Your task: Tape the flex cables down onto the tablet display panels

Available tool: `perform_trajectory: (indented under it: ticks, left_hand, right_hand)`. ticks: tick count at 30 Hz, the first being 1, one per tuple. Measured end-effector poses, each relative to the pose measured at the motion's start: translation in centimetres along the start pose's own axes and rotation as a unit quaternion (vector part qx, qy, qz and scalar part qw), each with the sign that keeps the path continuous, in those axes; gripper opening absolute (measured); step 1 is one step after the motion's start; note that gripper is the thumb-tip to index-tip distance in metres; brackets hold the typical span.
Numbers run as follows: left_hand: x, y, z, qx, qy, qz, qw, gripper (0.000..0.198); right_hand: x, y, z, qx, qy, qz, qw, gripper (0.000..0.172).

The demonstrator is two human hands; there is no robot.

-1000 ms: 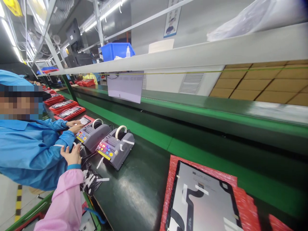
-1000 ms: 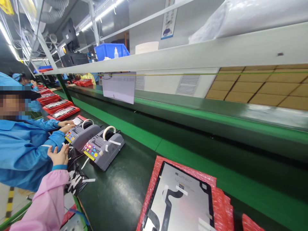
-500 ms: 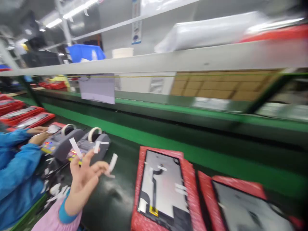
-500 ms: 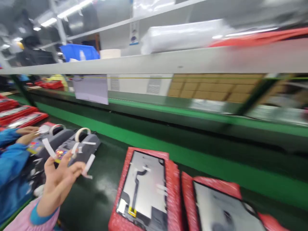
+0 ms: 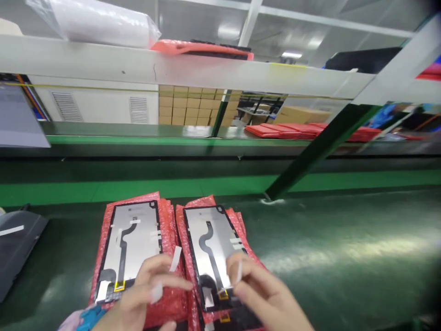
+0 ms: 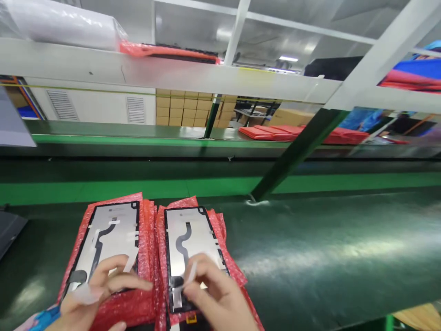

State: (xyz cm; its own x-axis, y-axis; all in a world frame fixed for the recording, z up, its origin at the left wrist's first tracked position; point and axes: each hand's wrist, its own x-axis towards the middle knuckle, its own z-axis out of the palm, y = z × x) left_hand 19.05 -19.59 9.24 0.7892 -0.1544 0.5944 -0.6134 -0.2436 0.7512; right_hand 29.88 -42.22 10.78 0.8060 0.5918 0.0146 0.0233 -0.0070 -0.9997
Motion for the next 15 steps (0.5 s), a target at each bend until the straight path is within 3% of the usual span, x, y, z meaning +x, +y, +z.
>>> perform_trajectory:
  ticks: [2,5,8,15]
  left_hand:
    - [1.3,-0.8,0.1,0.100,-0.032,0.021,0.994,0.077]
    - [3.1,-2.3,0.7,0.142,-0.034,0.036,0.989,0.082]
    - [4.2,-3.6,1.9,0.173,-0.033,0.026,0.984,0.077]
    - [4.1,-4.7,3.8,0.219,-0.084,0.045,0.971,0.083]
  right_hand:
    - [2.1,-0.6,-2.7,-0.117,0.012,-0.011,0.993,0.034]
    - [6.0,0.4,-4.8,-0.233,-0.082,0.035,0.968,0.026]
    - [8.7,2.4,-4.9,-0.291,-0.135,0.081,0.944,0.013]
    - [9.8,3.7,-3.8,-0.359,-0.107,0.082,0.924,0.009]
